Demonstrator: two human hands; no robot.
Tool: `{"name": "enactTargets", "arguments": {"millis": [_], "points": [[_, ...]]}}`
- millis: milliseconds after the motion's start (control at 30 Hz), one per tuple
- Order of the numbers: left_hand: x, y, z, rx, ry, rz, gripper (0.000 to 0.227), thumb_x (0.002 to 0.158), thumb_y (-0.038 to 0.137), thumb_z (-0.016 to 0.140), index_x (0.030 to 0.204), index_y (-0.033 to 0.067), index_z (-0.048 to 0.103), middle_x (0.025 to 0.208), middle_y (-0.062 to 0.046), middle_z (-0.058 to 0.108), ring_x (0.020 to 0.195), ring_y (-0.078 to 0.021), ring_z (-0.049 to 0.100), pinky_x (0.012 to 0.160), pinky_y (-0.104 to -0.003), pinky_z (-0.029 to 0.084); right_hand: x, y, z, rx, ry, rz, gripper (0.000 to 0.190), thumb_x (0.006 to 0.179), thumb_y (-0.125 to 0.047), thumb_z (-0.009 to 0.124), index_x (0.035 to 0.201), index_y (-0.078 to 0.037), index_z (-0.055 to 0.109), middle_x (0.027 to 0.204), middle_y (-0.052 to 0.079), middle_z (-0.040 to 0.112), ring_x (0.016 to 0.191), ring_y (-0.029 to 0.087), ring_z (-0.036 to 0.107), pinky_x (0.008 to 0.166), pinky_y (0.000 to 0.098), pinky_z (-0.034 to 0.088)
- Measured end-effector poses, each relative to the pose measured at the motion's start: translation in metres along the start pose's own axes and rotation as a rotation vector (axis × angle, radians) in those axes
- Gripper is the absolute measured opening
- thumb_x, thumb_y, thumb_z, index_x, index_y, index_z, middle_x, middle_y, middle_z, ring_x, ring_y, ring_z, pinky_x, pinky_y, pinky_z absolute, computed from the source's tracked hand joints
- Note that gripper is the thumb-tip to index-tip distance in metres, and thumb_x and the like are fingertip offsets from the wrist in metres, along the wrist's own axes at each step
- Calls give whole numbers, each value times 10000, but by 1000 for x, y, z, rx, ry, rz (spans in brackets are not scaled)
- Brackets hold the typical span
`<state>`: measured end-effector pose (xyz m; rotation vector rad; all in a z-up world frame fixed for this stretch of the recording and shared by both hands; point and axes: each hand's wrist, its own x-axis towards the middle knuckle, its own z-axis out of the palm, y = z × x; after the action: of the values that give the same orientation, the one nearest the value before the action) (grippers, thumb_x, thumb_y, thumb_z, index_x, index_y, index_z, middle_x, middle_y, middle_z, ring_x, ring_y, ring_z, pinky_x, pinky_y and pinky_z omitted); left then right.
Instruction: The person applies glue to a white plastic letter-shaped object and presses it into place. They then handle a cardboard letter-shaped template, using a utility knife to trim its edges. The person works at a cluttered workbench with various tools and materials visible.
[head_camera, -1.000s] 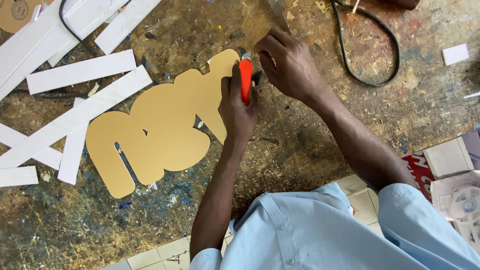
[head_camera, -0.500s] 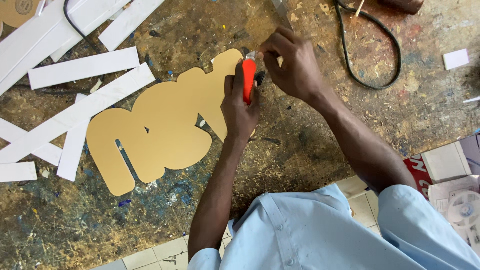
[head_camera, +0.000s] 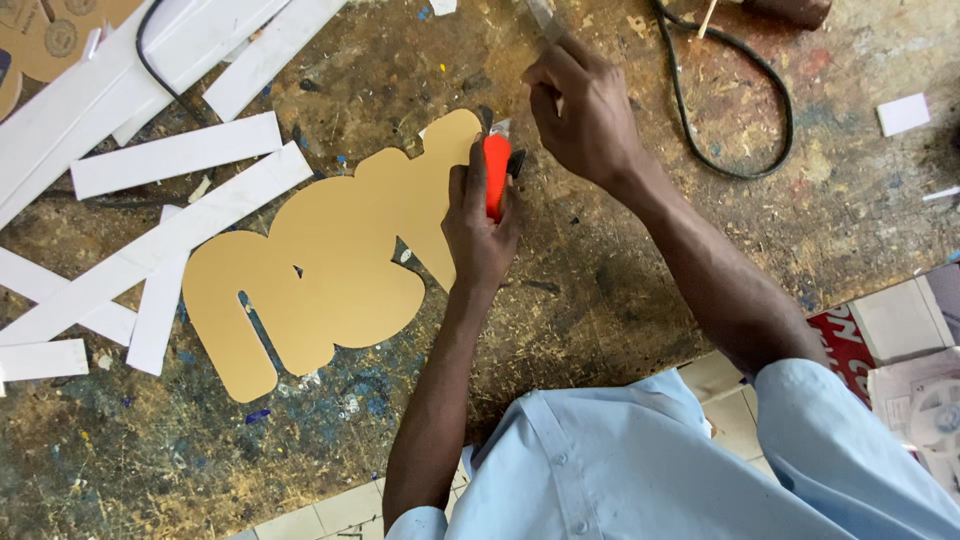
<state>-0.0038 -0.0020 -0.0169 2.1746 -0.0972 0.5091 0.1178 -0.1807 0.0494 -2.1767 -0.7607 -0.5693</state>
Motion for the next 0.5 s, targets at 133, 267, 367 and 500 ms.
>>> {"name": "enactTargets", "arguments": {"millis": [133,267,367,500], "points": [[1,-6,0,28,-19,-42,754,1110,157,766,1768,198,399,1256,-110,578,876,-398,663,635,-506,533,-12,-14,11,11,-107,-28,148,1039,120,591,1009,-12,650,915,97,638,680,189,516,519,354,403],[0,-2,-4,-3,3,34,661,1145,204,734,1742,162,452,1329,-161,634,1024,-402,724,692,-487,597,-11,3,3,-8,-30,9,169,1027,191,618,1031,34,679,984,178,741,758,245,661,601,362,541],[3,2,-6,-51,-8,-5,639,1161,211,722,1740,165,453,1329,-156,643,1028,-389,708,738,-468,587,-11,-12,-21,40,-169,44,196,1066,109,630,1245,71,701,1040,209,750,788,295,671,652,422,532],[6,6,-10,-133,-39,-18,578,1178,248,681,1698,88,484,1282,-164,635,999,-314,665,731,-419,562,-27,26,-55,146,-366,4,164,1132,134,698,1221,65,818,1186,254,821,1041,343,832,907,442,721]]}}
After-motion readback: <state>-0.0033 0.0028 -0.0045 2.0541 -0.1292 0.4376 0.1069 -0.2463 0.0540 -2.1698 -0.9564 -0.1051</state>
